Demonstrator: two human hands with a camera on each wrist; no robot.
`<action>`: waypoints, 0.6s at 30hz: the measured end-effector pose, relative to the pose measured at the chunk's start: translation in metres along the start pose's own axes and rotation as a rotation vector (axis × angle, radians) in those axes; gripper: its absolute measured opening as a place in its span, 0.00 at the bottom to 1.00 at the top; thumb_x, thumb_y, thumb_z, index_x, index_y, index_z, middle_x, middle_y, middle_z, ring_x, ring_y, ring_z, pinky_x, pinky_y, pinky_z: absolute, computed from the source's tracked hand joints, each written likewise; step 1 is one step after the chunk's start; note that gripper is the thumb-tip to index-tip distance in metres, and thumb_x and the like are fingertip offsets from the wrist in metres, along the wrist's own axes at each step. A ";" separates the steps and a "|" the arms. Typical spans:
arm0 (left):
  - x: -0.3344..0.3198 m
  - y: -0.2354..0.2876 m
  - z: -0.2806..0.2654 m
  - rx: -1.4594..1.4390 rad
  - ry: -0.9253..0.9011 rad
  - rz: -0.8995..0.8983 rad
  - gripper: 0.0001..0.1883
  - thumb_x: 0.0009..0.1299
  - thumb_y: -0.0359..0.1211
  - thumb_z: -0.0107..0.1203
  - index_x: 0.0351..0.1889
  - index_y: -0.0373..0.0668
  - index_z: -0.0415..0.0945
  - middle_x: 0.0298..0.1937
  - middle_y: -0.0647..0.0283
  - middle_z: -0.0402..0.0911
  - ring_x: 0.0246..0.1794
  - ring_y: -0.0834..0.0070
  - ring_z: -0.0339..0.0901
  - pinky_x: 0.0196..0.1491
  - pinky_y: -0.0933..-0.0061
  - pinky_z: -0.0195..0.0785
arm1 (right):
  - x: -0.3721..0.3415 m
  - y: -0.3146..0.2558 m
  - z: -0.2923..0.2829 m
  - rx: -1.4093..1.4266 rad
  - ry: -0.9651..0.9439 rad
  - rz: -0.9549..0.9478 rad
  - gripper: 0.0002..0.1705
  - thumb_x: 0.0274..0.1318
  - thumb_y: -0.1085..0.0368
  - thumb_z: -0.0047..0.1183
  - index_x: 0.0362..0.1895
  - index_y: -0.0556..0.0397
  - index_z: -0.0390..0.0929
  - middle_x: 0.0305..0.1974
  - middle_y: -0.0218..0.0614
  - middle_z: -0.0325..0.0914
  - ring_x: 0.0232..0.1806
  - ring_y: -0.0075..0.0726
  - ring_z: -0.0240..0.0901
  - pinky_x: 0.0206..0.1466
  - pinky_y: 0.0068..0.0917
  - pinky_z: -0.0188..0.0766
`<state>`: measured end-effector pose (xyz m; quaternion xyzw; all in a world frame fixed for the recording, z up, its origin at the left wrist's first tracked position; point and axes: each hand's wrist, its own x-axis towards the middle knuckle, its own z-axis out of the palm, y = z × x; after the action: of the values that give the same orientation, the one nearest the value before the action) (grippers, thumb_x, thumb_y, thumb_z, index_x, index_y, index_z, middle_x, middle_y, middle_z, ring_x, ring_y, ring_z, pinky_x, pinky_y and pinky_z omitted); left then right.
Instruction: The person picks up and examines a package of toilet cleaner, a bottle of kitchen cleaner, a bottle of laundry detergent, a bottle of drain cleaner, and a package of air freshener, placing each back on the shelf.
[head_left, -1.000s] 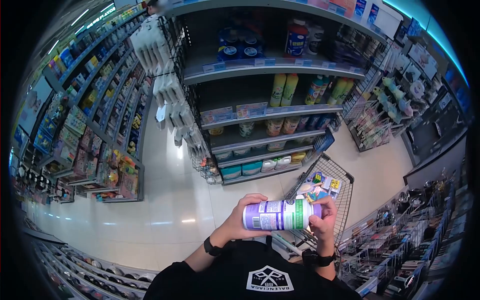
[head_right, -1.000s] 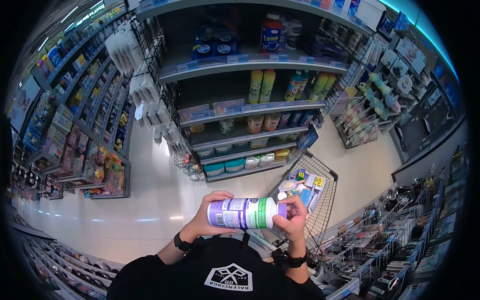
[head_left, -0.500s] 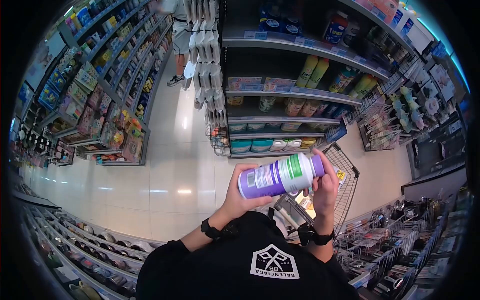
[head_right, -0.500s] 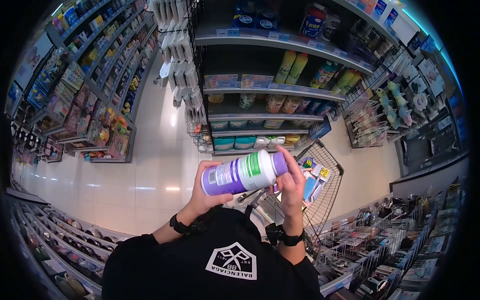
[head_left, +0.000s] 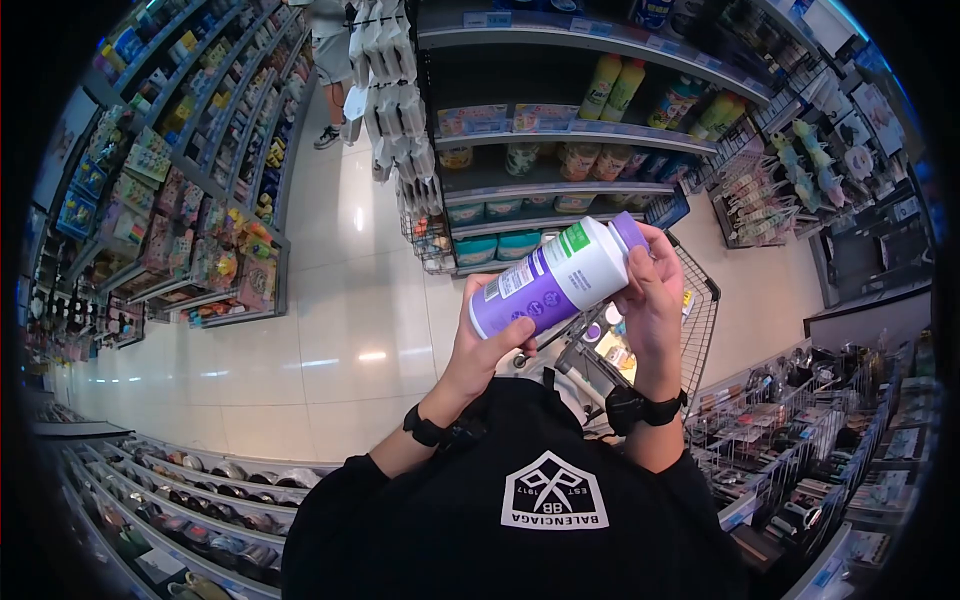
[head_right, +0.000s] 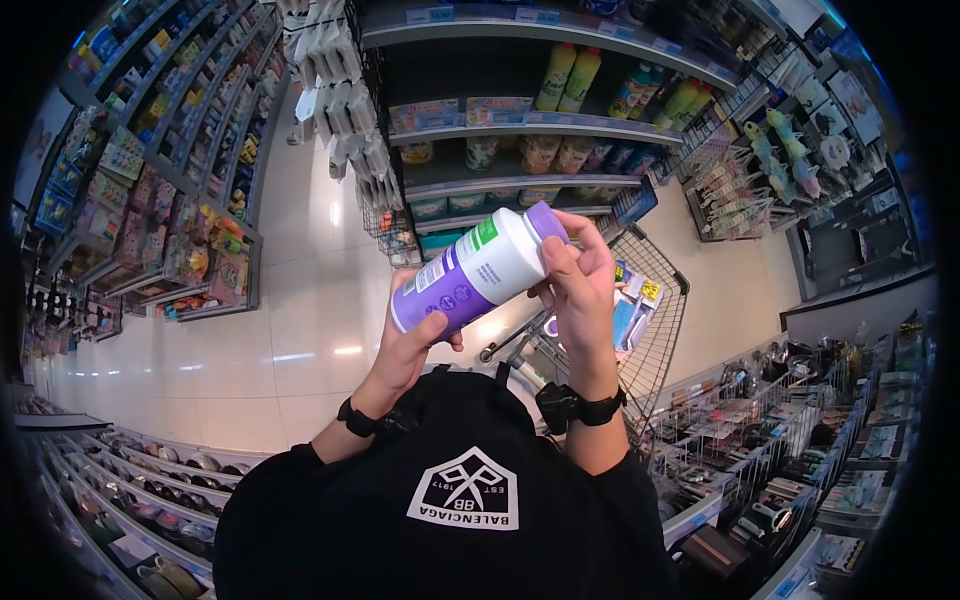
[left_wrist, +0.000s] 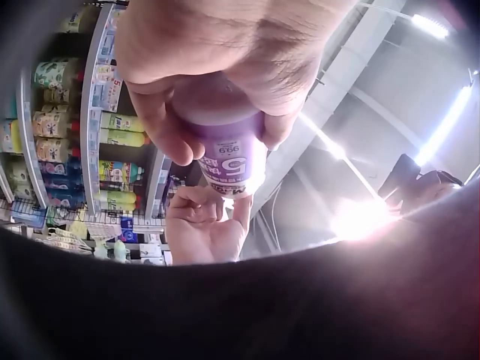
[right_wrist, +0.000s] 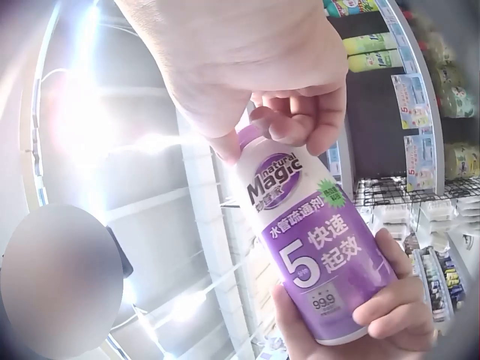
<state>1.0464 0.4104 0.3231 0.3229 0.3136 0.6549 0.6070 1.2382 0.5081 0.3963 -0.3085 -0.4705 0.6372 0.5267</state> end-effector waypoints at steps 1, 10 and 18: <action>-0.001 0.001 0.001 -0.054 0.007 -0.025 0.29 0.72 0.42 0.66 0.62 0.42 0.60 0.48 0.55 0.78 0.32 0.74 0.81 0.35 0.71 0.80 | 0.000 0.001 0.001 -0.037 0.019 -0.023 0.27 0.66 0.54 0.64 0.60 0.60 0.73 0.29 0.29 0.81 0.20 0.12 0.66 0.21 0.12 0.59; 0.007 0.009 0.003 -0.593 -0.109 -0.561 0.41 0.77 0.66 0.44 0.70 0.39 0.67 0.51 0.50 0.81 0.25 0.79 0.71 0.25 0.78 0.67 | -0.004 0.016 0.004 0.023 -0.016 -0.071 0.33 0.67 0.54 0.62 0.67 0.63 0.71 0.25 0.22 0.73 0.21 0.11 0.63 0.23 0.15 0.61; 0.005 -0.012 0.003 -0.868 -0.188 -0.740 0.43 0.76 0.70 0.42 0.69 0.40 0.68 0.50 0.47 0.80 0.23 0.81 0.69 0.24 0.82 0.68 | -0.008 0.062 -0.006 0.110 -0.028 0.045 0.43 0.71 0.37 0.51 0.75 0.56 0.62 0.63 0.45 0.76 0.63 0.37 0.75 0.67 0.36 0.70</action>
<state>1.0559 0.4160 0.3157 -0.0301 0.0528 0.4362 0.8978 1.2214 0.5019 0.3359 -0.2806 -0.4348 0.6781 0.5218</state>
